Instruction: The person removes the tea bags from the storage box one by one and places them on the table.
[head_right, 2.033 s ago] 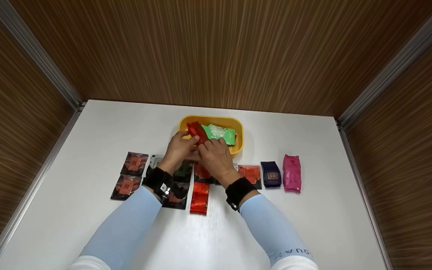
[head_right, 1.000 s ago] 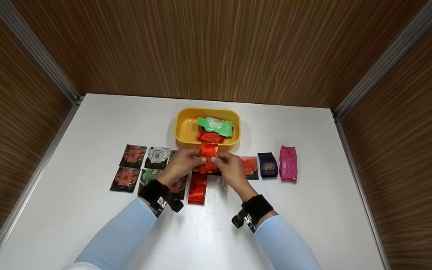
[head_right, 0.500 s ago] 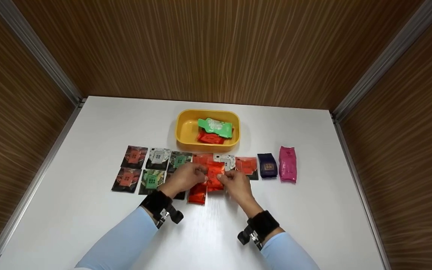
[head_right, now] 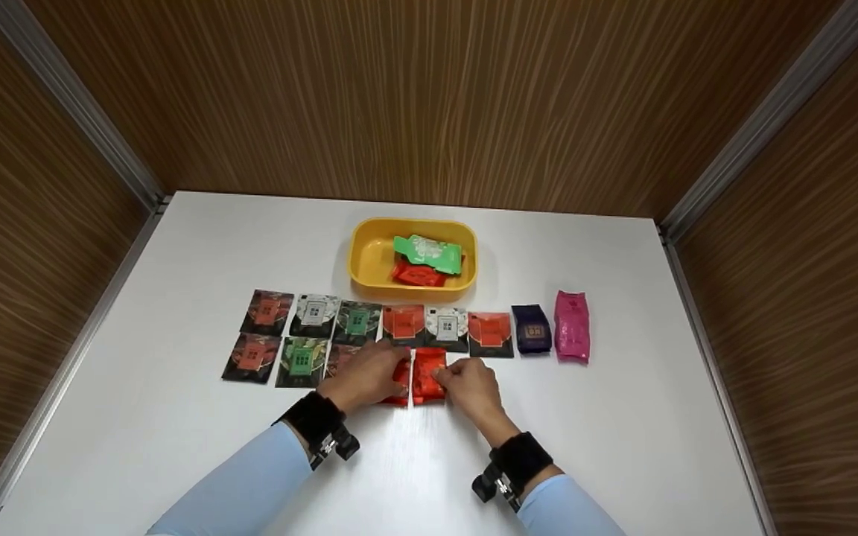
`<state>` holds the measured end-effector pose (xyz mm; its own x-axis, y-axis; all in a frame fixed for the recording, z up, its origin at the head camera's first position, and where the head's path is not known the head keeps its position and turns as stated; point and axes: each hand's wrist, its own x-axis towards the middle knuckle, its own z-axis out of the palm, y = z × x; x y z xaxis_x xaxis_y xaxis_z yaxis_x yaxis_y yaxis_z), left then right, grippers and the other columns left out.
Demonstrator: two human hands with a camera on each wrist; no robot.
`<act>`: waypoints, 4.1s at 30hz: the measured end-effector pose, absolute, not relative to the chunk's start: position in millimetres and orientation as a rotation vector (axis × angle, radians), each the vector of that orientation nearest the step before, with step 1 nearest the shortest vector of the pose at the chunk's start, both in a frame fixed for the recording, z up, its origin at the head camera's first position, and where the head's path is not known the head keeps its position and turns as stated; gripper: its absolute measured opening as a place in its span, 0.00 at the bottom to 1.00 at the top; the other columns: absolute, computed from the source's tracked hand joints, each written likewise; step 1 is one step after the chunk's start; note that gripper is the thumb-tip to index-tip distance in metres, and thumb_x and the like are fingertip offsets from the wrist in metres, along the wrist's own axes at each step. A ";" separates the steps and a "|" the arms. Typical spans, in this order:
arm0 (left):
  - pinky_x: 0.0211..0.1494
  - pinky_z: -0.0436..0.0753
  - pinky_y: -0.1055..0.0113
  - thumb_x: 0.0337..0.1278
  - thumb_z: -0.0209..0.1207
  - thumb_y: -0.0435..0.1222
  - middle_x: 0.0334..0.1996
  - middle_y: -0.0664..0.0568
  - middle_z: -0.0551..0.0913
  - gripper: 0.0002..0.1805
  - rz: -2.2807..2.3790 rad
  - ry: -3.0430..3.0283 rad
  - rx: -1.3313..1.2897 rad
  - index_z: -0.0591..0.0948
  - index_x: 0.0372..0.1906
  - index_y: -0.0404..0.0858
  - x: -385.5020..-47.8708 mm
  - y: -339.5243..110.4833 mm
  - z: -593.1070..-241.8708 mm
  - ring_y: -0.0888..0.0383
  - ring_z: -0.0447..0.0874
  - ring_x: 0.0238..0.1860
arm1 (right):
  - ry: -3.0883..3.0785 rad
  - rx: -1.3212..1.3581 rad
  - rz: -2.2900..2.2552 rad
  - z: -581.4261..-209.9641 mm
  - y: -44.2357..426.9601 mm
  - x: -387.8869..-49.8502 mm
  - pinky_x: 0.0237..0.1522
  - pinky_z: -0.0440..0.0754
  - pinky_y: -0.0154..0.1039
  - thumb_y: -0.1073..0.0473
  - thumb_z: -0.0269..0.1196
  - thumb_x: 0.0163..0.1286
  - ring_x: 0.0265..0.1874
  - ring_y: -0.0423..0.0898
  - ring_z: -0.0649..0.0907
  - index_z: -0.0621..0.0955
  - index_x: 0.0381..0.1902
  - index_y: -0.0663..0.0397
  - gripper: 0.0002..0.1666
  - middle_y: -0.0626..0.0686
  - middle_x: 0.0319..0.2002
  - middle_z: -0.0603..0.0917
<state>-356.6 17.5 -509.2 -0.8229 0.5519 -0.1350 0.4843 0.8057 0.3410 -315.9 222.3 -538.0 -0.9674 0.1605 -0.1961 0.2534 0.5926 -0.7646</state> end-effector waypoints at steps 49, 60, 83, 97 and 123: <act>0.54 0.84 0.58 0.73 0.56 0.30 0.51 0.46 0.89 0.16 1.036 2.858 0.550 0.87 0.57 0.40 -446.6 5.1 -436.5 0.47 0.85 0.52 | 3.069 -0.049 -0.947 -442.5 212.1 -421.3 0.39 0.80 0.46 0.55 0.61 0.77 0.32 0.51 0.85 0.90 0.47 0.57 0.15 0.55 0.39 0.91; 0.57 0.82 0.51 0.69 0.62 0.33 0.50 0.48 0.88 0.16 0.740 2.928 0.563 0.88 0.58 0.42 -451.1 21.8 -456.0 0.44 0.83 0.54 | 3.001 -0.062 -0.731 -458.6 202.1 -462.9 0.44 0.84 0.50 0.60 0.64 0.73 0.41 0.55 0.87 0.90 0.44 0.62 0.13 0.59 0.41 0.92; 0.50 0.86 0.54 0.70 0.60 0.33 0.45 0.58 0.93 0.15 0.704 2.997 0.664 0.93 0.49 0.51 -444.4 27.5 -470.7 0.49 0.90 0.47 | 2.971 -0.036 -0.257 -467.0 198.7 -469.8 0.45 0.84 0.54 0.46 0.71 0.70 0.43 0.57 0.86 0.84 0.46 0.60 0.22 0.60 0.43 0.89; 0.52 0.86 0.59 0.69 0.62 0.33 0.43 0.55 0.93 0.12 0.782 2.996 0.669 0.94 0.47 0.45 -447.6 24.7 -474.9 0.51 0.90 0.47 | 3.128 -0.251 -0.128 -476.1 201.7 -467.7 0.43 0.87 0.53 0.54 0.62 0.76 0.36 0.56 0.89 0.88 0.38 0.56 0.13 0.57 0.33 0.91; 0.50 0.86 0.65 0.75 0.62 0.43 0.56 0.46 0.89 0.20 1.813 2.448 0.194 0.82 0.65 0.40 -441.8 28.7 -446.7 0.54 0.88 0.53 | 3.273 -0.271 -1.226 -456.8 188.5 -414.0 0.45 0.84 0.52 0.56 0.70 0.73 0.41 0.56 0.88 0.89 0.51 0.60 0.15 0.60 0.41 0.90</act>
